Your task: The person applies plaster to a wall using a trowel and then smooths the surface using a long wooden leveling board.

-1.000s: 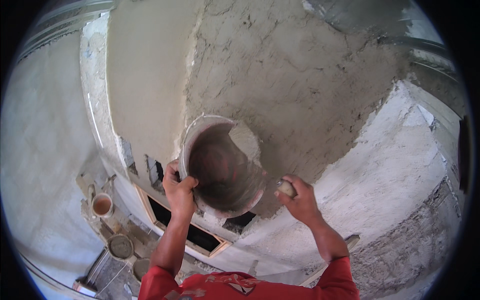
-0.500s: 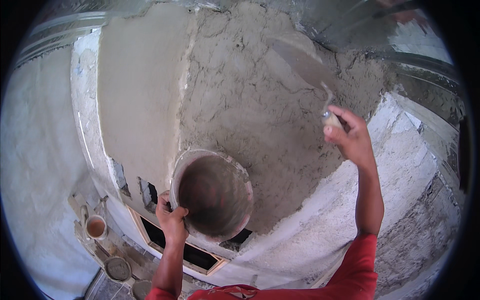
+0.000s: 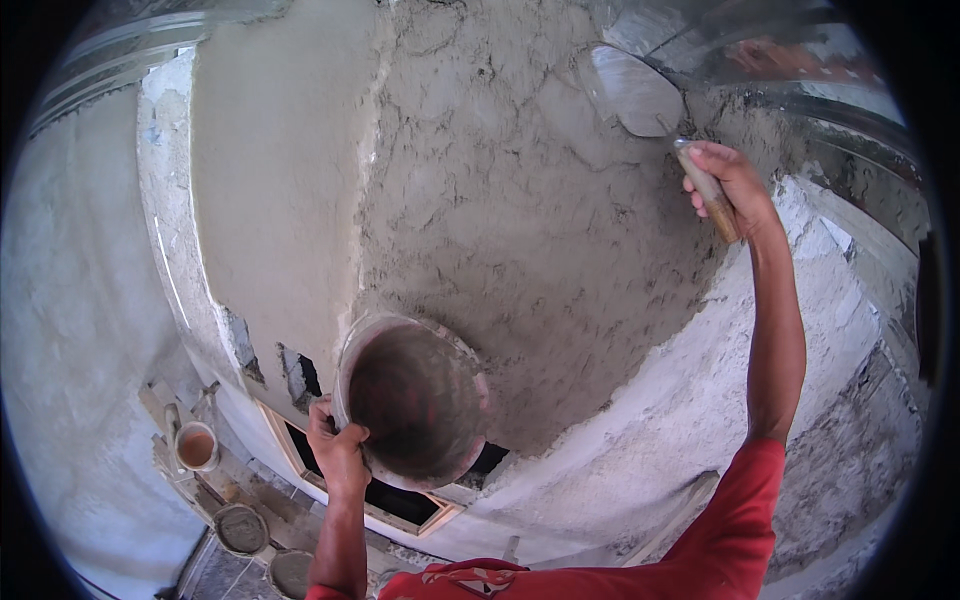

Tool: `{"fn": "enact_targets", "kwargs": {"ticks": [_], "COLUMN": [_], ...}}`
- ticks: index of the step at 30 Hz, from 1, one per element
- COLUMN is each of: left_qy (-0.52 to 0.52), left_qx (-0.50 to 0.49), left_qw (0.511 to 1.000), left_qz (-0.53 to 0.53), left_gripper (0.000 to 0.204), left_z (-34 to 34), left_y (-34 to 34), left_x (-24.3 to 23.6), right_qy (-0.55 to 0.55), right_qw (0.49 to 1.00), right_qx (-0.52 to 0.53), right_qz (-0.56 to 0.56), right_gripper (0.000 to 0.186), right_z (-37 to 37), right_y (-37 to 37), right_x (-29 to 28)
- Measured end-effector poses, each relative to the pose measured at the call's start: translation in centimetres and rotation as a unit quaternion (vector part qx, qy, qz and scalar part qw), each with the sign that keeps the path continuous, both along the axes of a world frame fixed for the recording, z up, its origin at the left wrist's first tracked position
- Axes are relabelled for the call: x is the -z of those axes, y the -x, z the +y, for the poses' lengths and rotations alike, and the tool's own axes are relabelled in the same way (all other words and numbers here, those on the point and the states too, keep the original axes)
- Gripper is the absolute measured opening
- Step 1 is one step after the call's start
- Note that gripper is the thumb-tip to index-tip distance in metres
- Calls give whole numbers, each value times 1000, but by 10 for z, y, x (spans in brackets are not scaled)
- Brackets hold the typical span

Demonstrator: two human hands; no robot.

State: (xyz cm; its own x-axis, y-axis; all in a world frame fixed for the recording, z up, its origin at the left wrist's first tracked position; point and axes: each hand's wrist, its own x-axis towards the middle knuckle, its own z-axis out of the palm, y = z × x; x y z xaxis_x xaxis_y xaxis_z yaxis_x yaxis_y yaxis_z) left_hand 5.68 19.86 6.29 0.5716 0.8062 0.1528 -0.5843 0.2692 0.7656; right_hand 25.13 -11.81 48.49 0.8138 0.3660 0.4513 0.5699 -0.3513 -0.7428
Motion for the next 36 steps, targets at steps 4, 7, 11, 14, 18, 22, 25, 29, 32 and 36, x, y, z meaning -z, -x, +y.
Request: {"fn": "enact_targets", "kwargs": {"ticks": [4, 7, 11, 14, 18, 22, 25, 29, 32, 36], "left_qy": [20, 6, -8, 0, 17, 29, 24, 10, 6, 24], "left_qx": [5, 7, 17, 32, 25, 30, 20, -9, -12, -8], "left_qw": [1000, 1000, 1000, 999, 1000, 999, 999, 999, 999, 999], "left_qz": [-13, -9, 12, 4, 8, 24, 41, 32, 42, 47], "left_gripper": [30, 32, 33, 33, 30, 30, 29, 30, 30, 32], "left_z": [0, 3, 3, 2, 1, 6, 13, 27, 33, 32], "left_y": [9, 15, 18, 17, 19, 27, 36, 42, 49, 58], "left_x": [6, 15, 18, 22, 22, 26, 37, 55, 54, 51], "right_qy": [-16, -33, -58, -68, -75, -107, -138, -240, -239, -197], "right_qw": [1000, 999, 998, 997, 996, 989, 980, 964, 969, 979], "right_qx": [14, 20, 12, 30, 52, 94, 128, 83, 36, -16], "right_qz": [-1, 6, 10, -5, -24, -29, -57, -80, -57, -42], "right_gripper": [36, 36, 36, 35, 33, 34, 36, 39, 40, 43], "right_z": [-29, -53, -77, -88, -105, -125, -129, -81, -14, 62], "right_y": [4, 6, 0, 2, -3, 0, 12, 26, 35, 34], "right_x": [0, 3, 14, 23, 45, 77, 107, 148, 148, 125]}}
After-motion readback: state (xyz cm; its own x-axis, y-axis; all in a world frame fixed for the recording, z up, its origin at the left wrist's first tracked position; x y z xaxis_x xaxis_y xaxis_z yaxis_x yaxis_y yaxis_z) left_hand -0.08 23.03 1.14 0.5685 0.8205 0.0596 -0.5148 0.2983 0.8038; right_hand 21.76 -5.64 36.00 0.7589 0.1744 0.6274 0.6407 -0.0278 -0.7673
